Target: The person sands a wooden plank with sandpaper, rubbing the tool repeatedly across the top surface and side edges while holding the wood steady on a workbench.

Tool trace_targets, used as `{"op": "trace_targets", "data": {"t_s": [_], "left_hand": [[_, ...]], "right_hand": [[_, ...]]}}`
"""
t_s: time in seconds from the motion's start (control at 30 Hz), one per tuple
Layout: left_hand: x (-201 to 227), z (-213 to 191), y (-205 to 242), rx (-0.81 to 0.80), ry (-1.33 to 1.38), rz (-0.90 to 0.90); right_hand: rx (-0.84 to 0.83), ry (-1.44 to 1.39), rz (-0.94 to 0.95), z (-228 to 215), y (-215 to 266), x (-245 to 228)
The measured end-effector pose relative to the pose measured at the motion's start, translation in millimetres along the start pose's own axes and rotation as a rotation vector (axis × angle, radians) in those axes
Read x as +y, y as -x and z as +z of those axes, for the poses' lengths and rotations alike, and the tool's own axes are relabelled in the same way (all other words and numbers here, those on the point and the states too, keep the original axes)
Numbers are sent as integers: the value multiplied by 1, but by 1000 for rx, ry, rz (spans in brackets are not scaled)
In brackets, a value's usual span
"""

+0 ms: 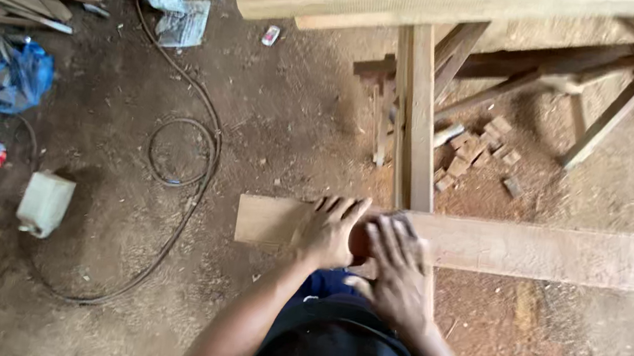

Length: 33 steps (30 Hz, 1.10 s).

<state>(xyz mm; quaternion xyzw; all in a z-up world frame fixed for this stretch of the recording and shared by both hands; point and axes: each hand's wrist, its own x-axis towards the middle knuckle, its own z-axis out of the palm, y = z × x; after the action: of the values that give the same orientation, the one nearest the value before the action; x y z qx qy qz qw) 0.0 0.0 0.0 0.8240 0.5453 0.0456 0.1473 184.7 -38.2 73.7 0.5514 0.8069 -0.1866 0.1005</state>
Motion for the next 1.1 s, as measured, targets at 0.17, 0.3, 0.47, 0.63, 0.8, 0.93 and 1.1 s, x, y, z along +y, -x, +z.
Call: {"op": "trace_targets", "data": {"t_s": [0.17, 0.3, 0.47, 0.63, 0.8, 0.93, 1.1], "left_hand": [[10, -24, 1, 33, 97, 15], [11, -20, -3, 43, 86, 29], [5, -19, -3, 81, 131, 40], [14, -28, 4, 121, 106, 27], [15, -30, 0, 68, 126, 42], [15, -28, -1, 106, 111, 39], [23, -28, 5, 150, 107, 13]], "right_hand": [[529, 250, 361, -11, 32, 114], [-6, -622, 852, -5, 32, 92], [570, -13, -108, 50, 18, 28], [477, -47, 275, 19, 25, 123], [416, -125, 317, 27, 12, 86], [264, -174, -140, 34, 24, 20], [305, 31, 112, 5, 47, 94]]}}
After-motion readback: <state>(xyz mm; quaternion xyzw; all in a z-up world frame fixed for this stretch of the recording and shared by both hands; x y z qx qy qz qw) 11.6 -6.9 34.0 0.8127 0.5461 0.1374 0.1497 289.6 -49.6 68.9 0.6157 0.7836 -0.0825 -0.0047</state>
